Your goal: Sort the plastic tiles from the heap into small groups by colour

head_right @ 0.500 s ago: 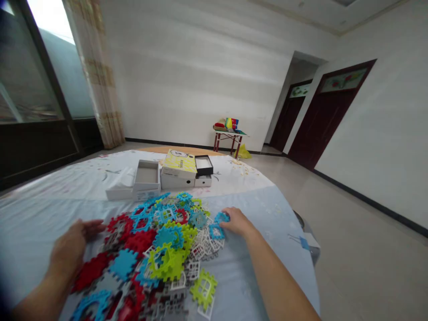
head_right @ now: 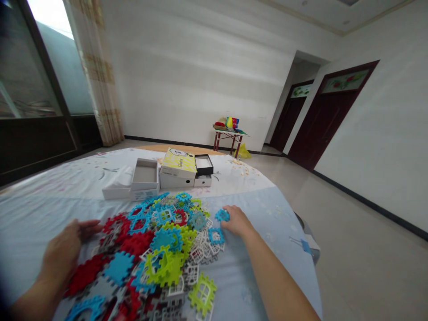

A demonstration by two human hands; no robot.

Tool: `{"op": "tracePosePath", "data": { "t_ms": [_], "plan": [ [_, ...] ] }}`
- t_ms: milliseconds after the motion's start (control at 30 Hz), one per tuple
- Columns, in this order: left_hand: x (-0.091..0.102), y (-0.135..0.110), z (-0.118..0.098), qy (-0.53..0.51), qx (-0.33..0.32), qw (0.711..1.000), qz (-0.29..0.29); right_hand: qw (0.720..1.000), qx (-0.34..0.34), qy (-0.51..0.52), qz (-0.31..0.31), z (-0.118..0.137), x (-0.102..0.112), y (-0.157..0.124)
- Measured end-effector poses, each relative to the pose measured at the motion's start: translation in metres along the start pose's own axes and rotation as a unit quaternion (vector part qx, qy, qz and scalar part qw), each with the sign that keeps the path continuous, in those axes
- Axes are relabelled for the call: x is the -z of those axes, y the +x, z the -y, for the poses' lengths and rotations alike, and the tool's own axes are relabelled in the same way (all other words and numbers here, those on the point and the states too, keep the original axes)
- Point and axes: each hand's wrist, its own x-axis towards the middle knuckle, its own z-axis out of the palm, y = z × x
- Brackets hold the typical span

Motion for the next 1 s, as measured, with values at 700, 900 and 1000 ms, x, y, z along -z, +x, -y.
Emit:
{"op": "tracePosePath", "data": {
  "t_ms": [700,900,1000],
  "plan": [
    [-0.003,-0.003,-0.005,0.018,-0.006,1.000,0.008,0.962,0.020,0.257,-0.094,0.031,-0.013,0.003],
    [0.000,0.001,0.000,0.014,-0.013,1.000,0.014,0.968,0.066,0.234,-0.055,0.063,-0.017,-0.009],
    [0.001,0.002,0.001,0.013,-0.015,1.000,0.021,0.970,0.060,0.231,-0.036,0.062,-0.019,-0.009]
  ]
}}
